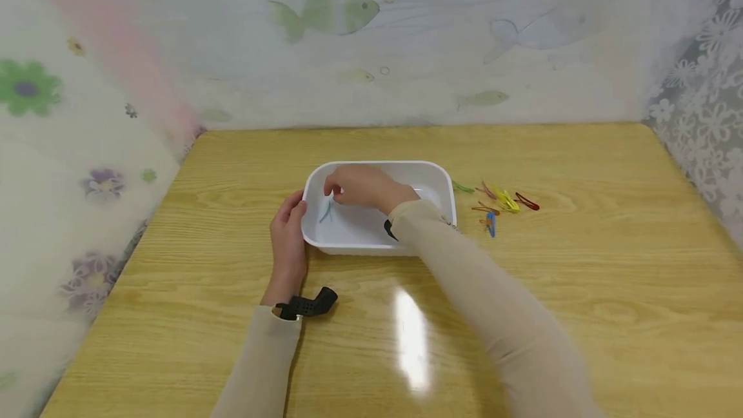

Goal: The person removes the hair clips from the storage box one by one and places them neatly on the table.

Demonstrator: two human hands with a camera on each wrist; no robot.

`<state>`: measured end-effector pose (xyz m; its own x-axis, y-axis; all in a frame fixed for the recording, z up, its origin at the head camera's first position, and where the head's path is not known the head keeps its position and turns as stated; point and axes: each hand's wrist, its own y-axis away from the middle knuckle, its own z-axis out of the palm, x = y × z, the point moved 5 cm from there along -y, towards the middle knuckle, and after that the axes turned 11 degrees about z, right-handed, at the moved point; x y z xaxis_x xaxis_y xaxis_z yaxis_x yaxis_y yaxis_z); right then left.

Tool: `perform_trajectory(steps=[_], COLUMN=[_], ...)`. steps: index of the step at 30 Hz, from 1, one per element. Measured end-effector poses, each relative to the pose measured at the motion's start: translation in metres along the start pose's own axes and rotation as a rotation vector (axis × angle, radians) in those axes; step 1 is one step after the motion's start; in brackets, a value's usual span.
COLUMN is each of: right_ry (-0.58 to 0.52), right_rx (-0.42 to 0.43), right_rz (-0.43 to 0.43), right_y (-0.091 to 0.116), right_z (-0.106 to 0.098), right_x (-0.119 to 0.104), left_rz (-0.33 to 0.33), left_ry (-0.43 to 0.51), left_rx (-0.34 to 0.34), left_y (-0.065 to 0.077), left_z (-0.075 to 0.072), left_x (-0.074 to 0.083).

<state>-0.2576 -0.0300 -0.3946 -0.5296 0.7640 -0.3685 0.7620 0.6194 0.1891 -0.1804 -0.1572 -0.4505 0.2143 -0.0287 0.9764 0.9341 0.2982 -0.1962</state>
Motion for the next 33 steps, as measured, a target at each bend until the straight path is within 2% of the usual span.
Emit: perform_trajectory(steps=[6,15,25,33], right_ry=[-0.001,0.034,0.088,0.136], right_rx=[-0.011,-0.042,-0.070,-0.077], right_rz=[-0.029,-0.001,0.039,0.047], right_y=[-0.006,-0.014,-0.014,-0.015], right_z=[0.006,0.014,0.017,0.019], right_x=[-0.009,-0.016,-0.017,-0.017], left_rz=[-0.010,-0.013,-0.007,0.004], left_ry=[0.006,0.019,-0.015,-0.019], left_rx=[0.002,0.003,-0.016,-0.006], left_y=[0.000,0.000,0.004,0.004], left_z=[-0.001,-0.002,0.003,0.001], left_x=[0.000,0.002,0.023,0.024])
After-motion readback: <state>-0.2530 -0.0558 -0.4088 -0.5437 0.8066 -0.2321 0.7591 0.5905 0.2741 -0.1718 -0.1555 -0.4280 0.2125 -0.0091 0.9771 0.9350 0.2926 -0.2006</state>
